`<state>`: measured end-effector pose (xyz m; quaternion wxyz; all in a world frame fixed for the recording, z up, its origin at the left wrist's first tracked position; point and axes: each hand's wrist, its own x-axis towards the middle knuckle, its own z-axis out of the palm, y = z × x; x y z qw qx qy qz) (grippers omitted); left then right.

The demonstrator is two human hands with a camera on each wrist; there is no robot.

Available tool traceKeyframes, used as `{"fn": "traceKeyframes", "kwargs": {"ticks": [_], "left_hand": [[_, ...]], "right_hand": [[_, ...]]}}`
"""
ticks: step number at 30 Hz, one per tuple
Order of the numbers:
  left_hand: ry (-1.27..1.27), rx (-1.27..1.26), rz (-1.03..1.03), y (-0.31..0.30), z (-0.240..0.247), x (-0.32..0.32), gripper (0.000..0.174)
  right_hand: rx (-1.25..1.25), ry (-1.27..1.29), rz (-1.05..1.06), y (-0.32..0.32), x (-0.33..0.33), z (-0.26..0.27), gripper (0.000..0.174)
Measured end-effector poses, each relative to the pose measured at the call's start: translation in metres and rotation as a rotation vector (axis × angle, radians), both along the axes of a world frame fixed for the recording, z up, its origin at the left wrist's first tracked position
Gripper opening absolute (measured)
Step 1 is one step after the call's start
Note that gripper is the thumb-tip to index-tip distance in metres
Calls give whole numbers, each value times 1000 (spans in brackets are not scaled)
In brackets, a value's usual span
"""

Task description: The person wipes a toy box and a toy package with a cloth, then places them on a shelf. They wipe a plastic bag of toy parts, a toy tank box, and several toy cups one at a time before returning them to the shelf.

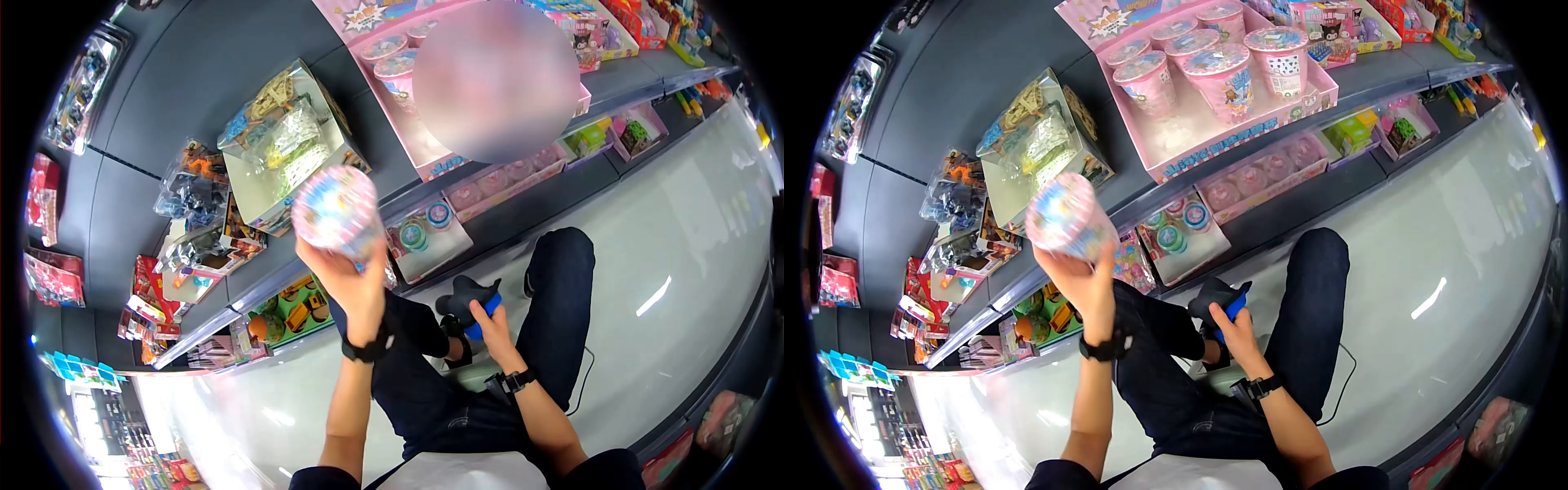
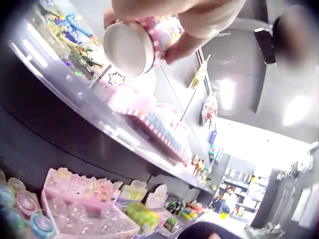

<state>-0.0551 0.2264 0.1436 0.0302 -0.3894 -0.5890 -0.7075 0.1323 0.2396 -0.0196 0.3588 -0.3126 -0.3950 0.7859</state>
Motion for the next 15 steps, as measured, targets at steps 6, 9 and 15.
{"fn": "traceKeyframes", "kwargs": {"ticks": [6, 9, 15], "left_hand": [[55, -43, 110, 45, -17, -63, 95], [169, -124, 216, 50, -22, -60, 96], [206, 30, 320, 29, 6, -54, 81]], "right_hand": [[-26, -64, 10, -4, -3, -2, 23], [-7, -71, -15, -3, -4, -5, 22], [12, -17, -35, 5, -1, -3, 23]]}}
